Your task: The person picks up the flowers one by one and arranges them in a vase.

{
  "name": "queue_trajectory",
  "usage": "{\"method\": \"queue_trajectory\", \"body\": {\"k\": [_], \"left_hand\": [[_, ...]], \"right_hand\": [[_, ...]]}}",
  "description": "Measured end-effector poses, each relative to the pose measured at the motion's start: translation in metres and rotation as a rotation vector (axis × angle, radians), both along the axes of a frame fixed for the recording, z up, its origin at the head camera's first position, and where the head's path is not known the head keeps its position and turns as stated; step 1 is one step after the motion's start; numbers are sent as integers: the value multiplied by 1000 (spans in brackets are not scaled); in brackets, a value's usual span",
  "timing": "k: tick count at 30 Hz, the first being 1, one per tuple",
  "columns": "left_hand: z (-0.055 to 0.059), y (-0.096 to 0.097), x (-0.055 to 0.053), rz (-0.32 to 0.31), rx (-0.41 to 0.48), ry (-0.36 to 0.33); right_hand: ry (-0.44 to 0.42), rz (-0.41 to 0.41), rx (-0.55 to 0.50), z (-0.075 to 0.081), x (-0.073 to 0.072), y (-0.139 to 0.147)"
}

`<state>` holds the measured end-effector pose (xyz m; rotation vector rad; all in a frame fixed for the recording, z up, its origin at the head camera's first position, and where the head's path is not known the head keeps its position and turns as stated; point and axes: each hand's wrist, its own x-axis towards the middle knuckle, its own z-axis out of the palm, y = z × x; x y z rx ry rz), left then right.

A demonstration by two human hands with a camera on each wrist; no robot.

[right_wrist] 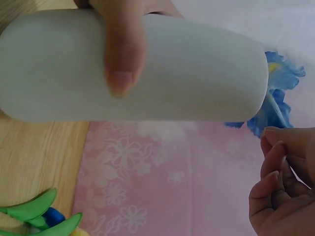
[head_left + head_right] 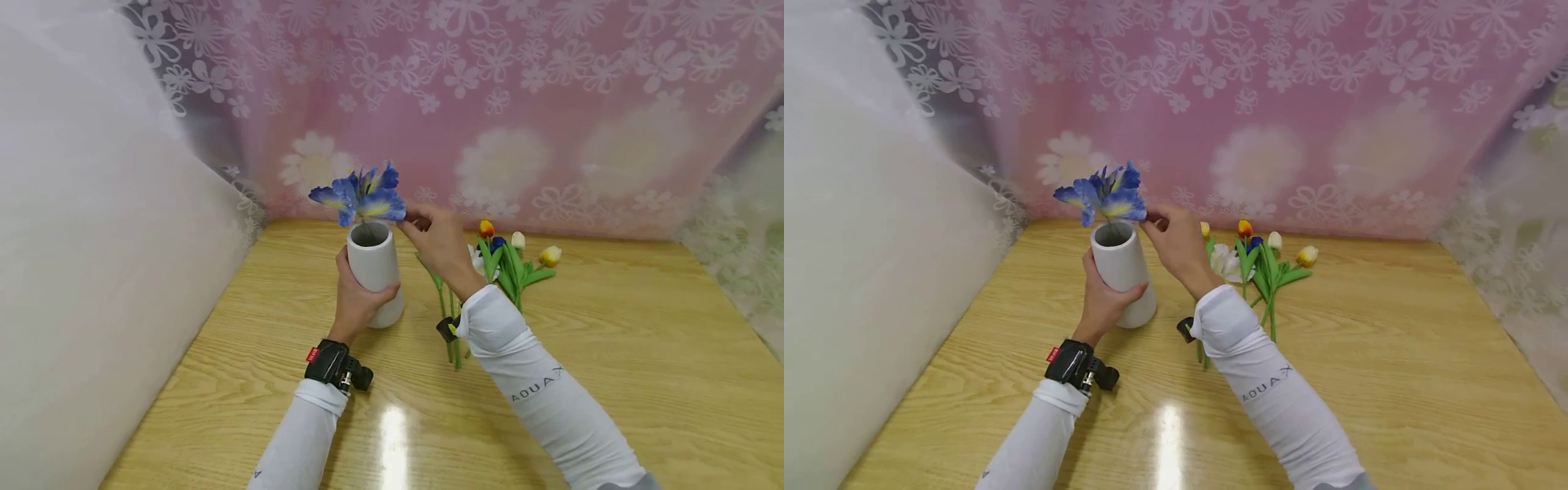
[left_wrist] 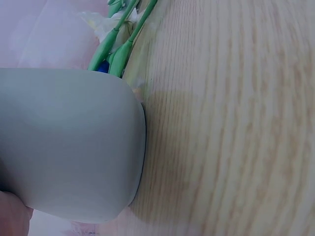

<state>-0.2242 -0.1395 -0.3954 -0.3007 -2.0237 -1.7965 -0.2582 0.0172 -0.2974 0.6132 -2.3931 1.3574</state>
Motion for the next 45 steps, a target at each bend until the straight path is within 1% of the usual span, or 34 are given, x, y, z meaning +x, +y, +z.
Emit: {"method": "queue_trajectory", "body": {"k": [4, 8, 13, 19, 22, 25, 27, 30, 34, 41, 45], "left_hand": [[0, 2, -1, 3, 1, 12], [1, 3, -1, 1, 3, 11], [-1, 3, -1, 1, 6, -3], [-4, 3, -4, 0, 10, 20], [-5, 3, -5, 8, 10, 27], [-6, 3, -6, 9, 14, 28], [-6, 3, -6, 2, 14, 25], [-7, 4, -6, -9, 12, 24], [-8, 5, -8, -6, 8, 26], [-10, 8, -11, -3, 11, 42], [-11, 13, -12, -8, 4, 40]], "right_hand": [[-4, 3, -4, -6, -4, 10], [-32, -14, -9, -13, -6, 21], [-59, -68, 3, -22, -8, 37], [-83, -116, -11, -35, -13, 60], [-99, -136, 7, -43, -16, 73], [-136, -161, 11, -52, -19, 85], [-165, -180, 16, -59, -21, 94], [-180, -206, 36, -69, -23, 107], [-208, -227, 67, -79, -24, 120], [-248, -247, 59, -93, -23, 136], [-282, -259, 99, -103, -20, 146]]}}
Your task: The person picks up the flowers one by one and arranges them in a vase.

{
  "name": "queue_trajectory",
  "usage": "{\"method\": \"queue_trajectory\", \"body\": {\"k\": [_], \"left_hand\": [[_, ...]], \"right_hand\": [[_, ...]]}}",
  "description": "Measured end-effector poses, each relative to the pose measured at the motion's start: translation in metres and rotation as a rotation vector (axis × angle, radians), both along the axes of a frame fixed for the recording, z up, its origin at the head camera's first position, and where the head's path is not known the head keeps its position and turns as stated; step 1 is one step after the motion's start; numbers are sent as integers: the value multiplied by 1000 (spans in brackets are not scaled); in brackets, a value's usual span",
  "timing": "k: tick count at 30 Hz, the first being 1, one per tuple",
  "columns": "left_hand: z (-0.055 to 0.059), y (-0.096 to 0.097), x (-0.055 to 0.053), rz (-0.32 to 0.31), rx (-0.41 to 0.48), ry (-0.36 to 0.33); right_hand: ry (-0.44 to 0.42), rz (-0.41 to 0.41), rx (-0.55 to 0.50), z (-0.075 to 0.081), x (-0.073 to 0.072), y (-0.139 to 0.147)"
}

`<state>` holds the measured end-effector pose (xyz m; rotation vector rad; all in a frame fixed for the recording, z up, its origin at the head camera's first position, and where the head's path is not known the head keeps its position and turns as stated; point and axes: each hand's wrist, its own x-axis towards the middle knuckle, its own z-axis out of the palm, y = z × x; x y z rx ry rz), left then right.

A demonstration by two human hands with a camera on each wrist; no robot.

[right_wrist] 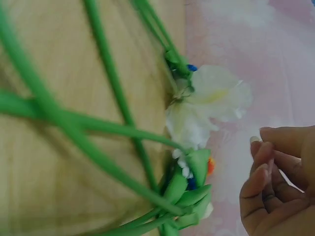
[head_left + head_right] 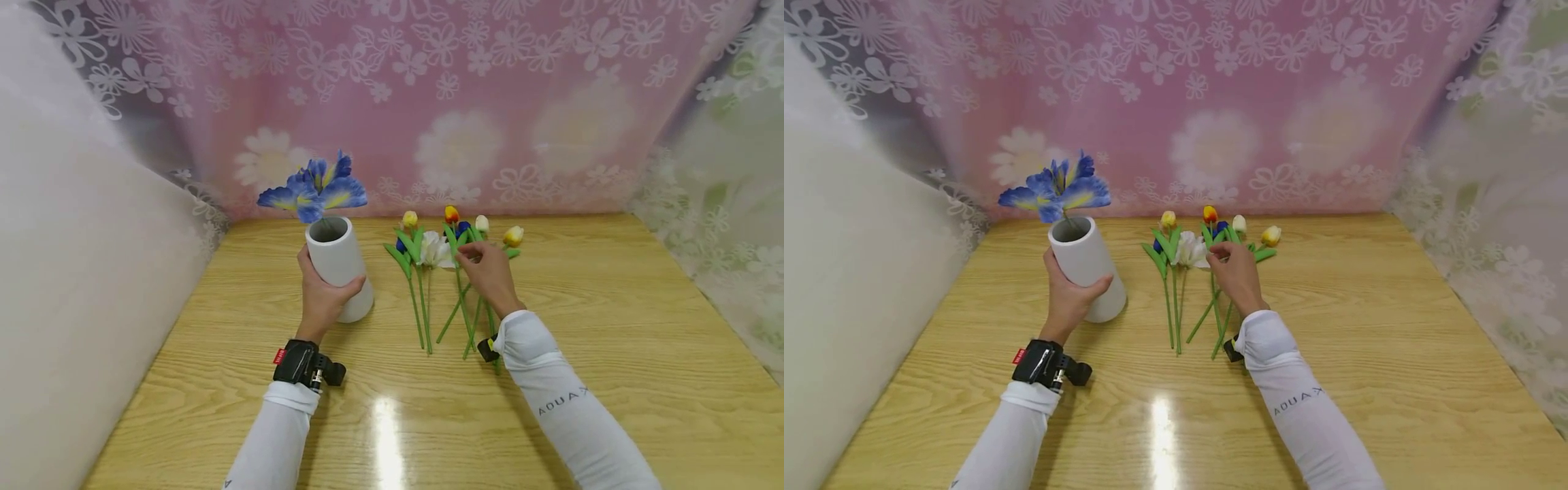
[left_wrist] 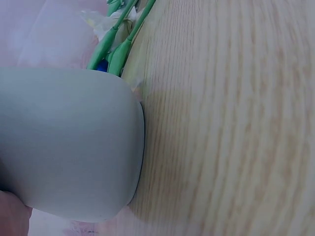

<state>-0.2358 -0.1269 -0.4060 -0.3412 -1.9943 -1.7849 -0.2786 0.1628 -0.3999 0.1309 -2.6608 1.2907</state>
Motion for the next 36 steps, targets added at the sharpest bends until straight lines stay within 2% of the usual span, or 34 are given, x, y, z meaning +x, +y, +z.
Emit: {"method": "queue_trajectory", "body": {"k": [11, 20, 22, 32, 36], "left_hand": [[2, -2, 2, 1, -3, -4], [1, -1, 1, -17, 21, -17], [1, 0, 1, -18, 22, -14], [1, 0, 2, -21, 32, -23], [2, -1, 2, -21, 34, -32]], "right_hand": [[-179, 32, 122, -22, 2, 7], [-174, 57, 211, -30, 1, 10], [-201, 58, 216, -32, -1, 11], [-226, 59, 292, -32, -1, 10], [-245, 65, 228, -32, -1, 11]]}}
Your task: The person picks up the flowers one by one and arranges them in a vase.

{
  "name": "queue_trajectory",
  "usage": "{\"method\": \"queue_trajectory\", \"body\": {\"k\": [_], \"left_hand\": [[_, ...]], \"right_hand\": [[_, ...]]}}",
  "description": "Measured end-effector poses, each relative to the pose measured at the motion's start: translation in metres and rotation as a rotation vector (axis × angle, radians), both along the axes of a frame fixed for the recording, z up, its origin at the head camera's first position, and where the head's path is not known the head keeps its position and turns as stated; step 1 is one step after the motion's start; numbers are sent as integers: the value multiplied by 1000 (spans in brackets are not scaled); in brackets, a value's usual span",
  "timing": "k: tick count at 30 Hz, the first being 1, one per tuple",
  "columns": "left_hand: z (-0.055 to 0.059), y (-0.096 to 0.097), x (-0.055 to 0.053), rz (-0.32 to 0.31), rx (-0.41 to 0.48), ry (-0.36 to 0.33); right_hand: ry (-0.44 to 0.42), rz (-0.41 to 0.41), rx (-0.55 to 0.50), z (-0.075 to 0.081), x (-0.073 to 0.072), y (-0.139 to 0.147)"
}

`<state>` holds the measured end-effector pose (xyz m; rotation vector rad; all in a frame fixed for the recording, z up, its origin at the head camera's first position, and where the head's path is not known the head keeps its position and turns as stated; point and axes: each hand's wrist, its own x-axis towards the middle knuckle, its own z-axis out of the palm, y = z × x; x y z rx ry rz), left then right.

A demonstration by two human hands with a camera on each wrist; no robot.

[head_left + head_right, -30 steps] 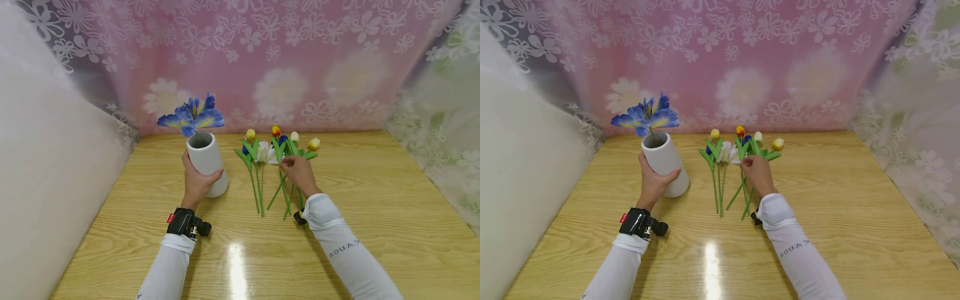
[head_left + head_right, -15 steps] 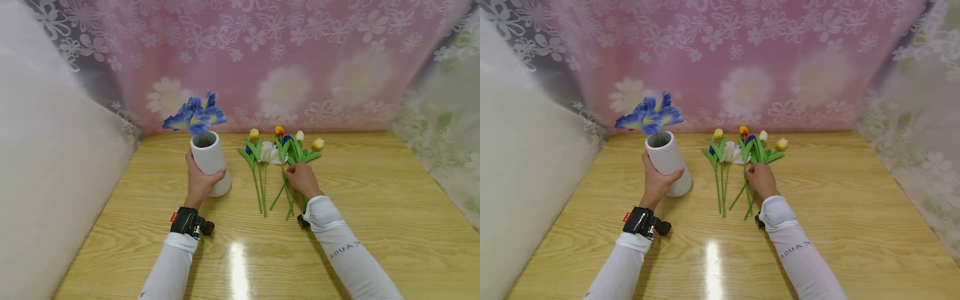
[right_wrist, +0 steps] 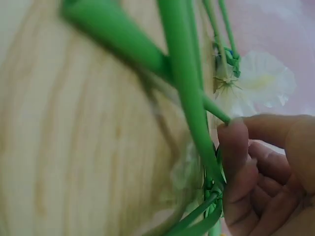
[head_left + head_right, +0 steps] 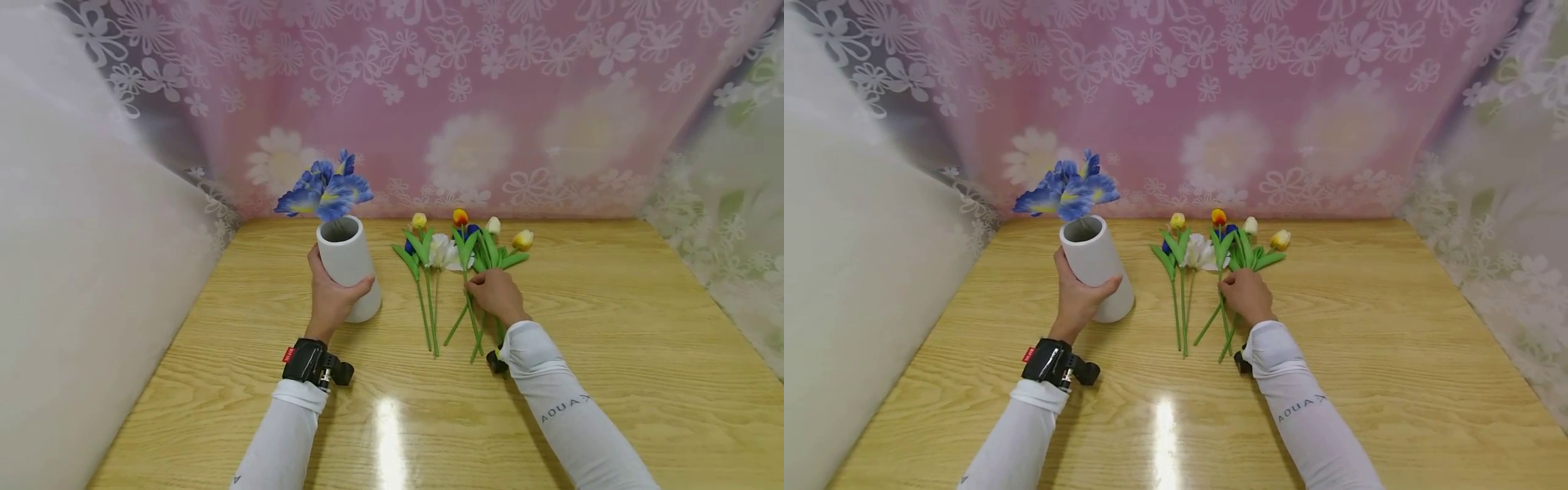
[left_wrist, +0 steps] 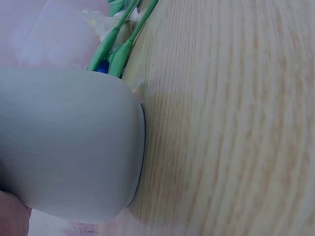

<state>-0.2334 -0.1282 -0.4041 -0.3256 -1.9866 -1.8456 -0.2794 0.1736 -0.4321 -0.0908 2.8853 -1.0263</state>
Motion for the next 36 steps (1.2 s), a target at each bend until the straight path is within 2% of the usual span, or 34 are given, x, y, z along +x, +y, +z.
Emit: {"method": "queue_trajectory", "body": {"k": [5, 8, 12, 25, 30, 36], "left_hand": [[1, 0, 1, 7, -17, 0], [2, -1, 2, 12, -30, 2], [3, -1, 3, 13, -27, 3], [2, -1, 1, 2, -5, -14], [2, -2, -1, -1, -1, -14], [2, -4, 0, -3, -5, -21]], "right_hand": [[7, -24, -169, -2, 3, 3], [53, -39, -226, -1, 6, 1], [140, -29, -321, 9, 9, -4], [501, 89, -469, 77, 10, -34], [590, 103, -554, 101, 7, -50], [665, 121, -624, 122, 5, -69]]}}
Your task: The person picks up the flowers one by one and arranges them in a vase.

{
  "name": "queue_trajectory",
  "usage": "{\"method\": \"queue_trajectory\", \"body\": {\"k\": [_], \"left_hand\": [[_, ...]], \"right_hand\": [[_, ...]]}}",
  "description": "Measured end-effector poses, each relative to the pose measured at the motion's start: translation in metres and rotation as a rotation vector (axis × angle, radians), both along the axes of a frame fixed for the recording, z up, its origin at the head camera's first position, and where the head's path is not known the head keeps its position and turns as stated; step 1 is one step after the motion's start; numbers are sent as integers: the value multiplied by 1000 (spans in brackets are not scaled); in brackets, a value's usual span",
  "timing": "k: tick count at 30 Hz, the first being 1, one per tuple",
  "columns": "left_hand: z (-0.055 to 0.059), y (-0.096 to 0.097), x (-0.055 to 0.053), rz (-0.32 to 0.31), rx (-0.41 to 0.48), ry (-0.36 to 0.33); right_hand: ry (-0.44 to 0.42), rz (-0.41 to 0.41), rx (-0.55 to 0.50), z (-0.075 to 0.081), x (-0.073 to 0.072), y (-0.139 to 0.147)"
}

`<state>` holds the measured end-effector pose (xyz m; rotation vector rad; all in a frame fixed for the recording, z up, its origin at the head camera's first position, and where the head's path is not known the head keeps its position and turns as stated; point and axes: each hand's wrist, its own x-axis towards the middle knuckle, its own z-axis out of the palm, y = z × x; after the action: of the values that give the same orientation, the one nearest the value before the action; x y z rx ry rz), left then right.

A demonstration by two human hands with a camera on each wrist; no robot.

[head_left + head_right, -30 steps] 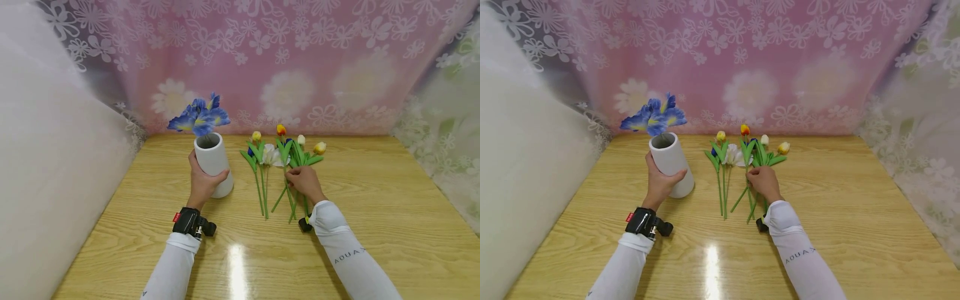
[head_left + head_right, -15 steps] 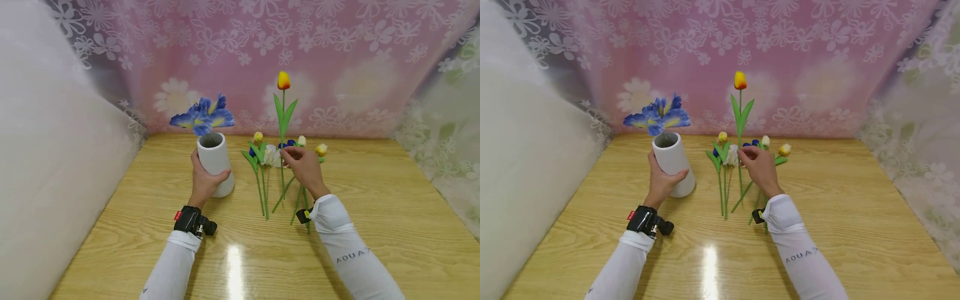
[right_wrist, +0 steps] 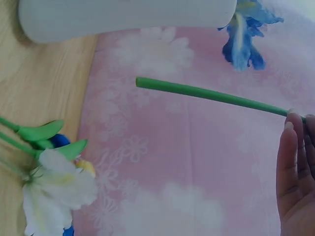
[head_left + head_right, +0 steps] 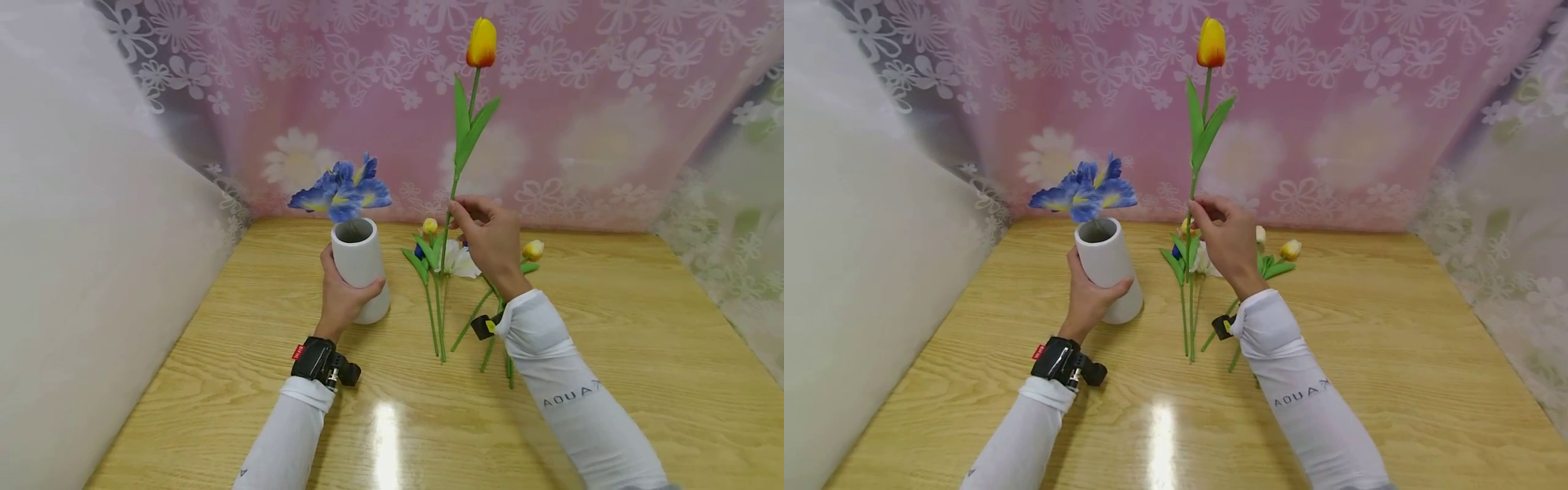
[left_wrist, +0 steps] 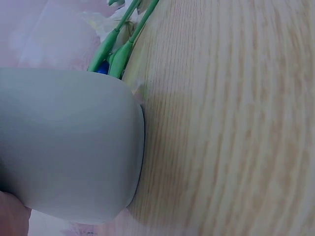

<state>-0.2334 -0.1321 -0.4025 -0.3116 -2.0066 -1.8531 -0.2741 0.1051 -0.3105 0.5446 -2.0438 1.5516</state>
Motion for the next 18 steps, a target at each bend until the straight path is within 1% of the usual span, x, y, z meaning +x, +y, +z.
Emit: {"method": "queue_trajectory", "body": {"k": [6, 10, 13, 15, 18], "left_hand": [[-1, 0, 1, 2, -10, 8], [-1, -1, 1, -1, -22, 13], [0, -2, 1, 5, -24, 16], [0, -2, 1, 9, -26, 18], [1, -2, 0, 12, -32, 19]], "right_hand": [[35, 13, -66, 16, -2, -15], [75, 28, -128, 31, 1, -28], [149, 58, -156, 45, 3, -40], [204, 93, -174, 53, 3, -49], [280, 135, -183, 62, 5, -60]]}}
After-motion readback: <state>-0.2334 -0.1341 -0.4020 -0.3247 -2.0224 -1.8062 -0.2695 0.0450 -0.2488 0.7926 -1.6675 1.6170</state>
